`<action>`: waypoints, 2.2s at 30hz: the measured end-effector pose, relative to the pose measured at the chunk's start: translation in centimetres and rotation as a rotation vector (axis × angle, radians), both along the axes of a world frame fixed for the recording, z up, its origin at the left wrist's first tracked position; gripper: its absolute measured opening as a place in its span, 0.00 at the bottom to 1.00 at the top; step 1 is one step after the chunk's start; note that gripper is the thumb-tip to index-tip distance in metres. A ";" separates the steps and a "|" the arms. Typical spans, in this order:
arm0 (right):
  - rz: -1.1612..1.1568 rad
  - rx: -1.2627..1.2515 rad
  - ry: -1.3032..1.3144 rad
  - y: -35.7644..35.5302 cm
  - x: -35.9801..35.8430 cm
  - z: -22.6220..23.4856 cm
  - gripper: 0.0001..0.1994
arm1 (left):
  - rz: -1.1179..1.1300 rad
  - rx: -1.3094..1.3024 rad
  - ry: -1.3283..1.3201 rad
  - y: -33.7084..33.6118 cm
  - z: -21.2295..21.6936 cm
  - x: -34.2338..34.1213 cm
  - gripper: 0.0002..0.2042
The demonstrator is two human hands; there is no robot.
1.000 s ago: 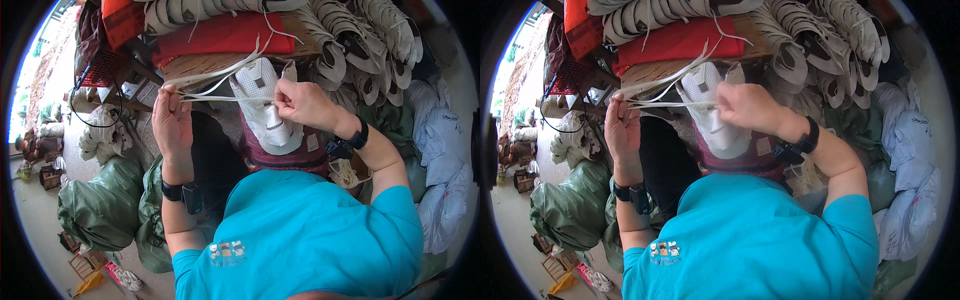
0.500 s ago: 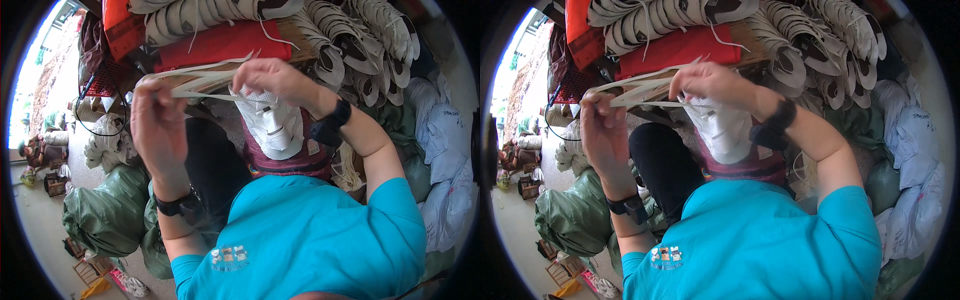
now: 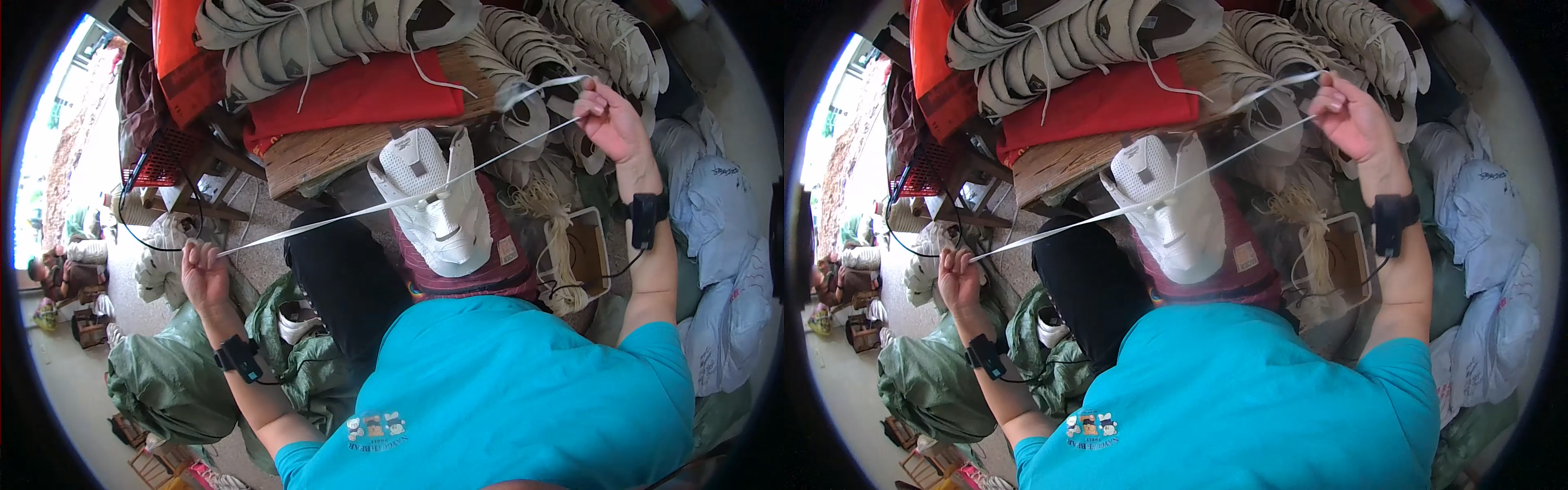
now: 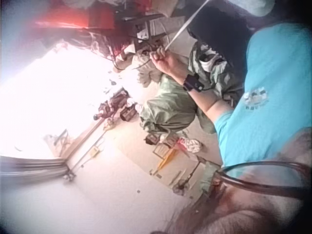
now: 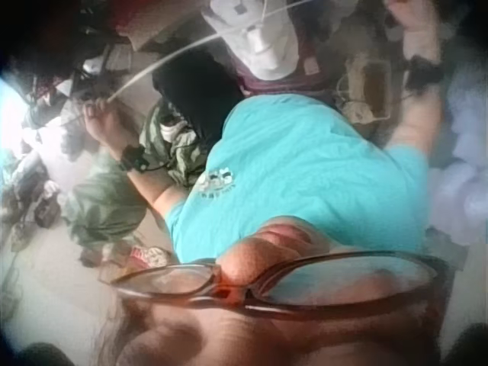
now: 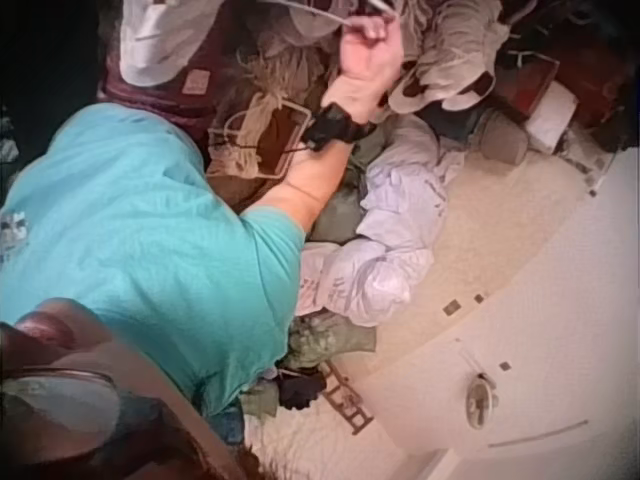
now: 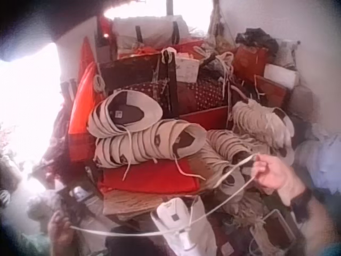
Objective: The person threads white shoelaces through the eyelets of a white sneaker held in their hands. They pull the laces tight and adjust the loops to ensure the lacing is even and secure. The person works on a single shoe throughout the clip, manipulating the laces with both hands.
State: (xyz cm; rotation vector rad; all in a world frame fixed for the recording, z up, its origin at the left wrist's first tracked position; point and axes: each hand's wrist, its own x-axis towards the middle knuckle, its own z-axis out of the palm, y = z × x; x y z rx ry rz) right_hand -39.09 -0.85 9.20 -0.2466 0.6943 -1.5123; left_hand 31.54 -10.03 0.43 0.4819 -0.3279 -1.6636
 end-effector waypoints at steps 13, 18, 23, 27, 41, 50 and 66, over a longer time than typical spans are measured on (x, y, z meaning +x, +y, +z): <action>-0.507 0.397 0.533 6.8 -17.4 -8.6 0.06 | 0.405 0.167 -0.824 0.4 -2.0 2.5 0.11; 0.117 0.329 0.689 3.2 3.9 -8.5 0.07 | 0.066 -0.089 -1.154 3.9 2.7 -15.6 0.13; 0.370 0.013 1.039 2.2 15.8 -6.2 0.10 | -0.293 -0.221 -0.911 5.8 0.0 -25.8 0.12; 0.181 -0.309 1.515 2.5 17.2 -6.0 0.11 | -0.377 -0.218 -0.922 6.9 -0.1 -27.9 0.11; 0.278 -0.277 1.572 2.2 16.3 -6.0 0.08 | -0.455 -0.157 -0.998 8.6 -0.2 -28.9 0.14; 0.178 -0.909 2.182 -0.5 16.9 -3.8 0.07 | -0.565 0.045 -0.898 8.5 0.8 -29.1 0.15; 0.469 -0.975 2.186 -1.8 16.3 -0.1 0.11 | -0.259 -0.926 -2.022 7.8 2.8 -29.4 0.08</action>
